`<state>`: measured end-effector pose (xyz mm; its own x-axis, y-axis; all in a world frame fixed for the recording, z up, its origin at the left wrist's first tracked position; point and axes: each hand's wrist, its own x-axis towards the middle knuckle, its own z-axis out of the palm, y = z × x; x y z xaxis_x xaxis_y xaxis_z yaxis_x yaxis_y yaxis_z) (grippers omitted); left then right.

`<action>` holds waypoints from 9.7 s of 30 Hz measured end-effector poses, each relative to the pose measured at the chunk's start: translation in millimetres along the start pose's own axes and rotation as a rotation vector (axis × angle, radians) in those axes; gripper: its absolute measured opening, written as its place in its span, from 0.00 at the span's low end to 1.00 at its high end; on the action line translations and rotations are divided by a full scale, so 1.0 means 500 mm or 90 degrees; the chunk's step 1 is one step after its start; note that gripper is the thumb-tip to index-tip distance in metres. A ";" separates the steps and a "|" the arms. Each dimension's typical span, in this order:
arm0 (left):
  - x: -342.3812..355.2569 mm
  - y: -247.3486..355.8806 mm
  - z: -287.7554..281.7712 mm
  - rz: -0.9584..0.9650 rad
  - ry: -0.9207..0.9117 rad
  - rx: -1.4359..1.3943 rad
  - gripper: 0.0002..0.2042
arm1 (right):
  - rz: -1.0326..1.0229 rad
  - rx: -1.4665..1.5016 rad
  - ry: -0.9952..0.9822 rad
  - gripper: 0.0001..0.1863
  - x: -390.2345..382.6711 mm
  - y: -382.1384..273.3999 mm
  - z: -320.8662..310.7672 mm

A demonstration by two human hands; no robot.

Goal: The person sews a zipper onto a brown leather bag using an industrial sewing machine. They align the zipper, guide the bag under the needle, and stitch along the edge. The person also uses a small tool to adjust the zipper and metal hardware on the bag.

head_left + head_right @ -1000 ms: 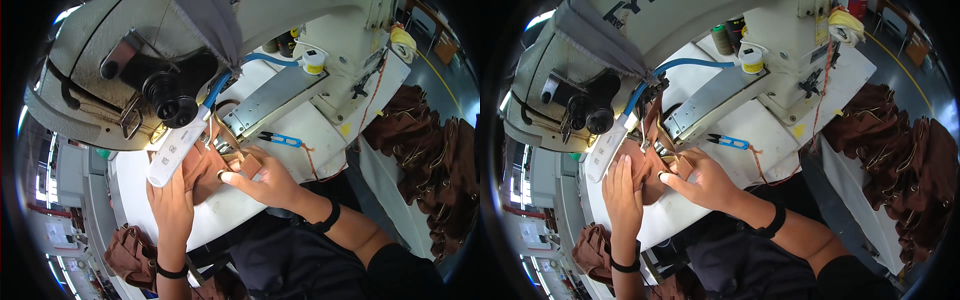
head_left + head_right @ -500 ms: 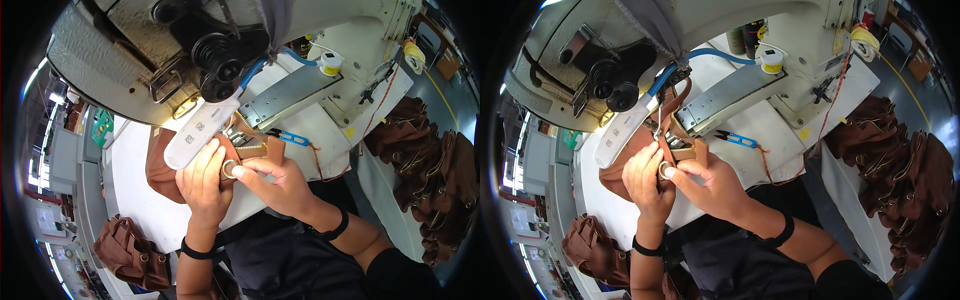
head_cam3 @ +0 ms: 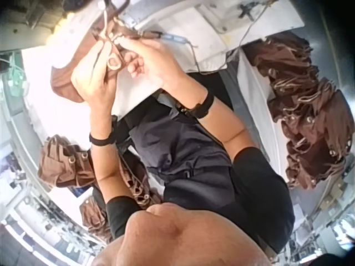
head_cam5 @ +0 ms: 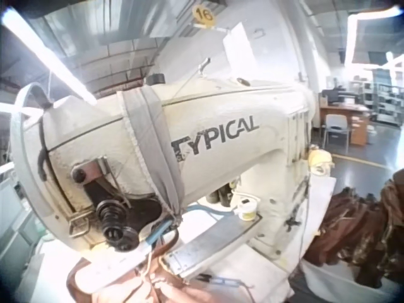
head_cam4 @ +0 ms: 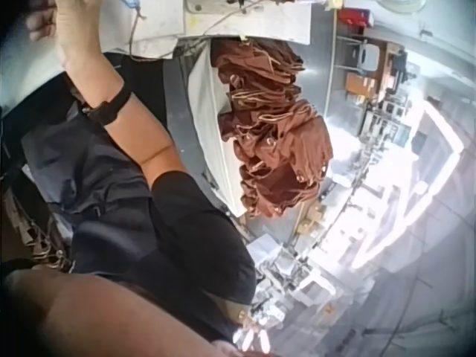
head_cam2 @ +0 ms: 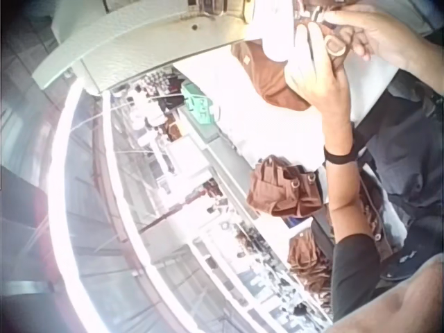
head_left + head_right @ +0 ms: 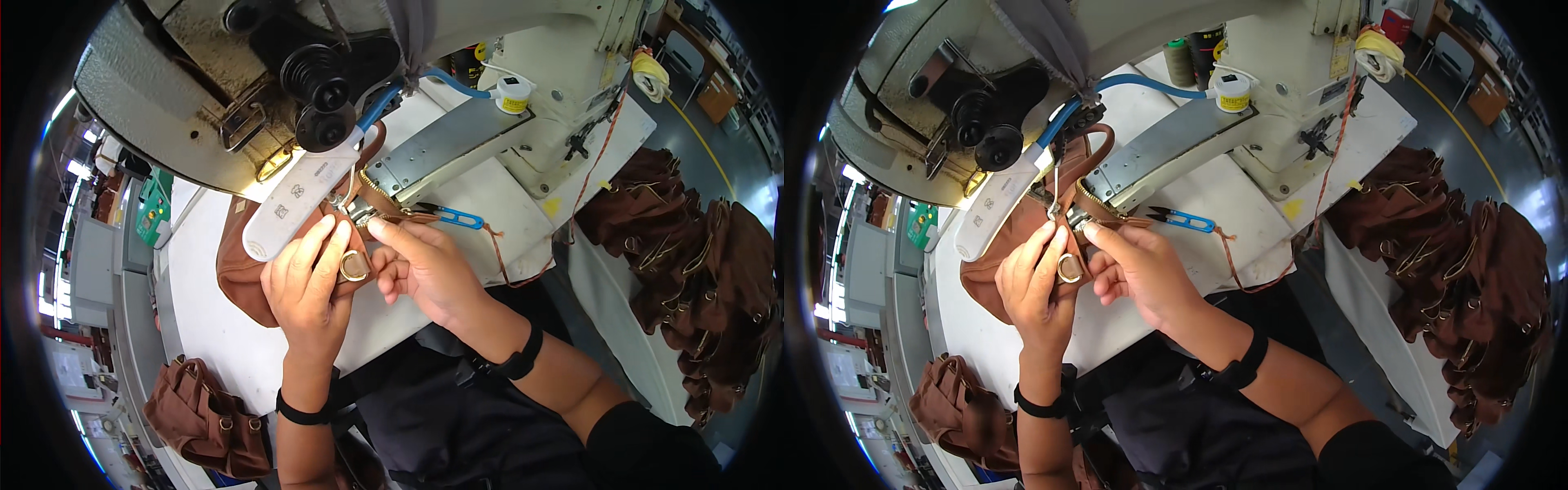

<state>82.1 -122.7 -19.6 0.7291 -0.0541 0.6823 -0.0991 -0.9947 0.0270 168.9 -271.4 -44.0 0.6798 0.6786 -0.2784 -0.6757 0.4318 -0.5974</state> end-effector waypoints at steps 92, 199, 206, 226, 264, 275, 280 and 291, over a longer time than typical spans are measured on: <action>0.012 -0.014 -0.011 0.082 -0.046 0.068 0.22 | -0.920 -0.577 0.427 0.31 0.042 -0.850 -0.337; -0.016 0.054 -0.006 0.020 -0.015 0.061 0.26 | -0.502 -0.507 0.113 0.30 -0.023 0.072 -0.097; -0.012 0.058 0.004 -0.019 0.016 -0.023 0.21 | -0.505 -0.553 -0.074 0.24 0.048 0.038 -0.108; 0.000 0.083 -0.021 -0.064 0.011 -0.062 0.13 | -0.207 -0.262 -0.284 0.11 0.022 0.030 -0.091; 0.016 0.113 0.002 -0.402 0.095 -0.292 0.07 | -0.028 -0.078 -0.114 0.13 -0.010 -0.027 -0.019; 0.026 0.109 0.021 -0.467 0.122 -0.349 0.06 | -0.028 -0.073 -0.091 0.16 -0.003 -0.026 -0.029; 0.033 0.104 0.028 -0.485 0.132 -0.413 0.06 | -0.058 -0.060 -0.133 0.13 -0.005 -0.031 -0.027; 0.038 0.093 0.034 -0.516 0.150 -0.447 0.05 | -0.042 -0.059 -0.158 0.13 0.008 -0.037 -0.027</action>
<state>102.8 -171.6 -17.9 0.6112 0.6862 0.3944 -0.0669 -0.4517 0.8897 187.8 -284.5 -44.2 0.6232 0.7805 -0.0503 -0.5957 0.4320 -0.6772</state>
